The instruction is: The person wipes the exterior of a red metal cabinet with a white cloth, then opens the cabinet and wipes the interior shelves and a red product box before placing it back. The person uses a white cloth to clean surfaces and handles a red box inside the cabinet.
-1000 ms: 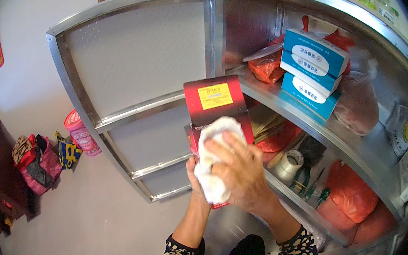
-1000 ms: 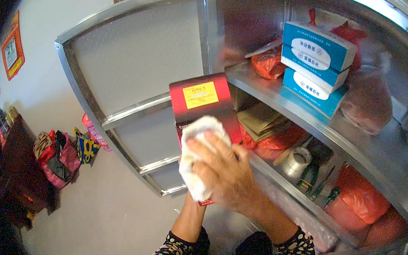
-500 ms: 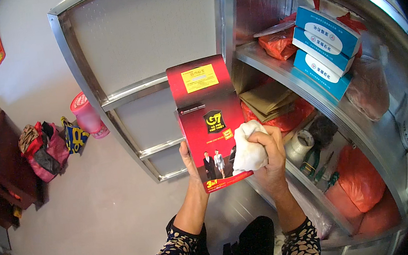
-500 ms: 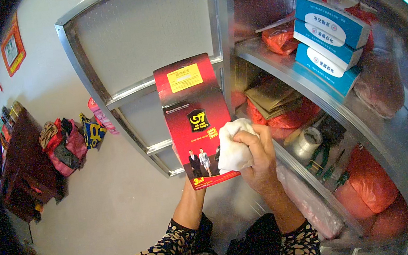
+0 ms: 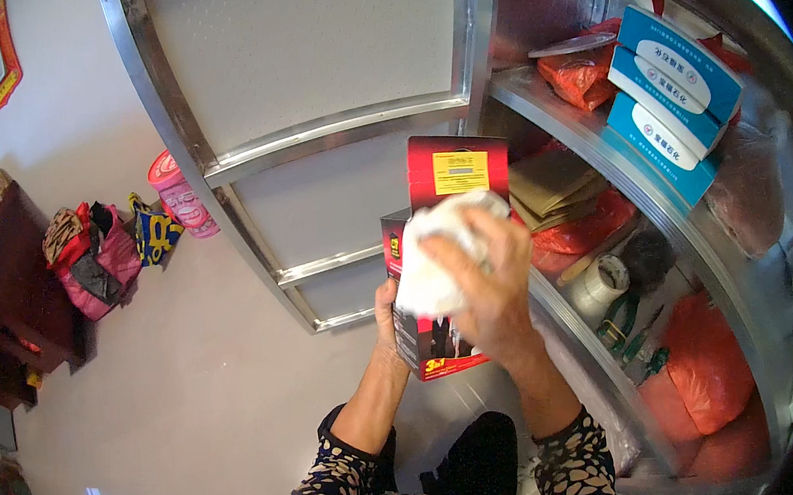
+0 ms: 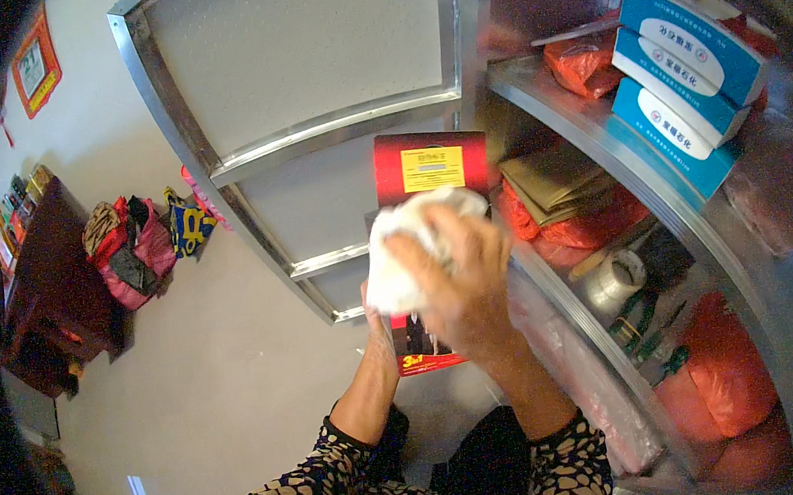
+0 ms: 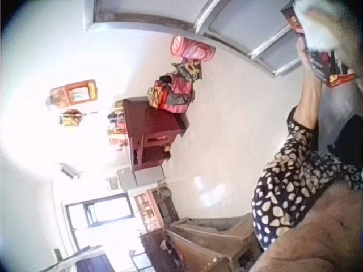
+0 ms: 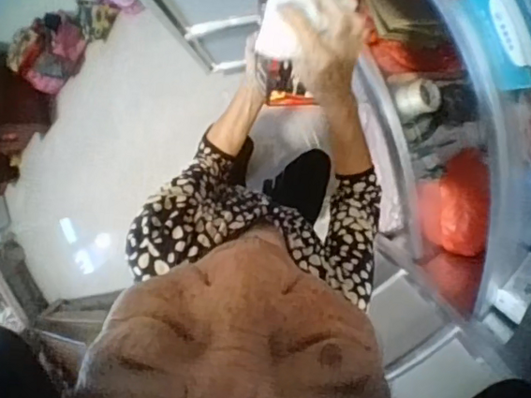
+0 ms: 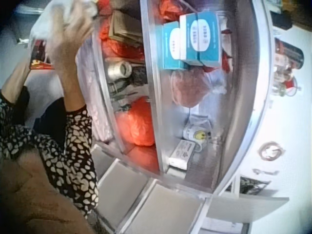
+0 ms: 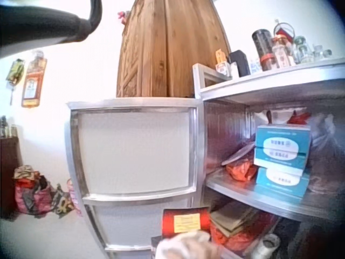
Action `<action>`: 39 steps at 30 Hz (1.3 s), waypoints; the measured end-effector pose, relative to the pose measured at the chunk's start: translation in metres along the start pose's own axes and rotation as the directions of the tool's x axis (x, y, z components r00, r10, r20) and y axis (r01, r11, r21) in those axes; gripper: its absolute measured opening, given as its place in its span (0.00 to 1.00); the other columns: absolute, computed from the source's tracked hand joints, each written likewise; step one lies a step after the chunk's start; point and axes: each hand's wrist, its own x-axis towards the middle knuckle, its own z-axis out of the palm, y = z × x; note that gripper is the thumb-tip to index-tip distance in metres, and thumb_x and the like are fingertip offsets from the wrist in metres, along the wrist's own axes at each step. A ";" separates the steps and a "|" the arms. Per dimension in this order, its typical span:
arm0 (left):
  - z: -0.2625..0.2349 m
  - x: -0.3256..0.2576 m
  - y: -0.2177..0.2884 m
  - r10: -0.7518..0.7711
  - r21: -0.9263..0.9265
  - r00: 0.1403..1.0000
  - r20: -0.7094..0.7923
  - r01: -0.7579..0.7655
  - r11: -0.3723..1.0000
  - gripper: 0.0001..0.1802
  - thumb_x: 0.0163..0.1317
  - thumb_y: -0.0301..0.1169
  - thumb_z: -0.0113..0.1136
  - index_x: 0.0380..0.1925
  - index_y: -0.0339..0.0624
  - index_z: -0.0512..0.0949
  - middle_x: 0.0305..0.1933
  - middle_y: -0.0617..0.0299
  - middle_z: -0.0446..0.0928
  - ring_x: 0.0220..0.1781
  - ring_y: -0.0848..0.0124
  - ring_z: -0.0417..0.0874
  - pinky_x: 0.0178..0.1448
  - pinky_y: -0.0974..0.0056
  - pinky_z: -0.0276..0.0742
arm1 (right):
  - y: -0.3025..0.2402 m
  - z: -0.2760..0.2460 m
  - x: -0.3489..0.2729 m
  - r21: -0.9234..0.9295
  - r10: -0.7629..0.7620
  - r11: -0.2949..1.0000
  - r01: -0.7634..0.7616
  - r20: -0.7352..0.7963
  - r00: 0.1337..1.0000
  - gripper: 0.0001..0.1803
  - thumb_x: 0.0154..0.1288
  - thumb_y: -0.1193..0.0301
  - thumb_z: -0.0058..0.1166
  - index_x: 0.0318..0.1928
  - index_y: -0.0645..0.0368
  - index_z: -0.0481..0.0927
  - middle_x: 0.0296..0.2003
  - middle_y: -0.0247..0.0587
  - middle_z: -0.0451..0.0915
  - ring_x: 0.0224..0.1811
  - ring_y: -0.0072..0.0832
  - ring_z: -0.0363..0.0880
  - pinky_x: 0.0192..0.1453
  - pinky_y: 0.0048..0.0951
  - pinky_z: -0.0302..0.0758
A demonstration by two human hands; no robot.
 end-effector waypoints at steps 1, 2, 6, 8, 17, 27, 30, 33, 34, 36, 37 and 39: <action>0.000 -0.001 -0.003 0.038 0.017 0.997 0.063 -0.039 0.999 0.41 0.49 0.46 0.62 0.62 0.40 0.62 0.60 0.48 0.69 0.59 0.56 0.73 0.65 0.49 0.66 | 0.004 -0.001 0.008 -0.002 0.052 0.999 -0.052 -0.034 0.998 0.27 0.42 0.69 0.66 0.48 0.52 0.78 0.51 0.46 0.68 0.51 0.40 0.63 0.51 0.38 0.62; -0.005 0.001 -0.002 0.025 0.009 0.997 0.075 -0.026 1.000 0.40 0.50 0.46 0.61 0.62 0.40 0.62 0.59 0.48 0.70 0.58 0.56 0.73 0.65 0.50 0.67 | 0.004 -0.003 0.015 0.052 0.145 0.988 -0.144 -0.005 0.989 0.24 0.49 0.69 0.61 0.51 0.48 0.78 0.52 0.43 0.68 0.50 0.40 0.63 0.53 0.40 0.62; -0.012 0.000 0.000 0.062 0.042 0.998 -0.008 -0.062 0.997 0.37 0.54 0.49 0.57 0.59 0.37 0.64 0.56 0.47 0.72 0.56 0.55 0.75 0.63 0.51 0.70 | -0.002 0.003 0.003 0.104 0.081 0.990 -0.090 0.084 0.993 0.29 0.43 0.71 0.64 0.52 0.47 0.79 0.51 0.43 0.67 0.48 0.40 0.64 0.51 0.36 0.63; -0.012 0.004 -0.001 0.041 0.110 0.999 0.016 -0.042 0.993 0.38 0.54 0.51 0.56 0.58 0.36 0.65 0.55 0.45 0.72 0.54 0.54 0.76 0.61 0.52 0.72 | -0.005 0.003 -0.021 0.114 0.030 0.992 -0.046 0.141 0.990 0.30 0.44 0.70 0.62 0.54 0.42 0.78 0.48 0.38 0.67 0.45 0.37 0.64 0.47 0.35 0.62; -0.010 0.010 -0.007 -0.037 0.015 0.999 0.038 0.036 0.999 0.33 0.51 0.48 0.59 0.53 0.37 0.70 0.49 0.47 0.77 0.47 0.55 0.81 0.54 0.52 0.77 | -0.031 -0.036 -0.095 0.225 -0.076 0.974 -0.006 0.355 0.932 0.20 0.45 0.71 0.60 0.44 0.52 0.83 0.41 0.40 0.68 0.37 0.35 0.69 0.39 0.33 0.69; -0.005 0.004 -0.016 0.033 0.112 0.998 0.057 -0.040 0.993 0.42 0.51 0.48 0.57 0.63 0.38 0.60 0.60 0.45 0.69 0.58 0.54 0.74 0.64 0.51 0.69 | 0.013 -0.020 -0.020 0.134 0.144 0.977 -0.164 0.150 0.978 0.28 0.51 0.63 0.58 0.56 0.51 0.74 0.55 0.47 0.66 0.55 0.43 0.62 0.59 0.42 0.59; -0.015 0.002 -0.008 0.092 0.278 0.993 0.075 -0.109 0.954 0.45 0.53 0.61 0.50 0.64 0.42 0.59 0.64 0.48 0.64 0.63 0.52 0.68 0.67 0.49 0.63 | -0.003 -0.013 -0.031 0.187 0.093 0.972 -0.141 0.244 0.965 0.30 0.55 0.56 0.52 0.58 0.51 0.73 0.59 0.51 0.63 0.58 0.45 0.59 0.64 0.45 0.52; -0.039 -0.001 -0.002 -0.157 0.023 0.983 0.093 0.155 0.988 0.52 0.49 0.67 0.49 0.62 0.34 0.60 0.62 0.44 0.64 0.62 0.48 0.67 0.67 0.49 0.63 | -0.019 -0.020 -0.050 0.230 0.069 0.964 -0.135 0.274 0.959 0.29 0.57 0.50 0.49 0.56 0.49 0.76 0.58 0.48 0.66 0.57 0.42 0.60 0.62 0.43 0.54; -0.029 -0.009 -0.005 -0.221 -0.003 0.973 0.063 0.222 0.975 0.54 0.47 0.69 0.50 0.61 0.32 0.60 0.61 0.42 0.64 0.61 0.47 0.67 0.67 0.48 0.62 | -0.024 -0.021 -0.059 0.214 0.062 0.969 -0.125 0.282 0.957 0.28 0.56 0.51 0.50 0.55 0.48 0.77 0.58 0.46 0.66 0.56 0.41 0.61 0.60 0.42 0.55; -0.005 -0.015 -0.012 -0.173 0.087 0.985 -0.015 0.174 0.981 0.57 0.43 0.72 0.50 0.61 0.33 0.60 0.62 0.41 0.63 0.61 0.47 0.67 0.67 0.47 0.61 | -0.032 -0.023 -0.076 0.168 0.049 0.980 -0.103 0.300 0.953 0.25 0.55 0.53 0.52 0.53 0.47 0.79 0.58 0.42 0.67 0.55 0.38 0.62 0.58 0.40 0.56; 0.007 -0.018 -0.016 -0.025 0.215 0.994 -0.103 0.047 0.976 0.58 0.42 0.73 0.50 0.61 0.34 0.59 0.62 0.41 0.63 0.61 0.47 0.67 0.67 0.47 0.61 | -0.034 -0.022 -0.080 0.158 0.038 0.984 -0.087 0.287 0.957 0.25 0.54 0.54 0.53 0.52 0.47 0.79 0.58 0.40 0.68 0.55 0.37 0.63 0.57 0.39 0.57; -0.016 -0.014 -0.019 -0.157 -0.323 0.938 0.309 0.259 0.910 0.57 0.43 0.74 0.49 0.62 0.38 0.60 0.61 0.41 0.64 0.60 0.46 0.68 0.65 0.46 0.64 | -0.037 -0.022 -0.084 0.132 0.019 0.990 -0.055 0.261 0.965 0.24 0.52 0.57 0.56 0.51 0.45 0.80 0.57 0.37 0.69 0.53 0.35 0.64 0.55 0.36 0.58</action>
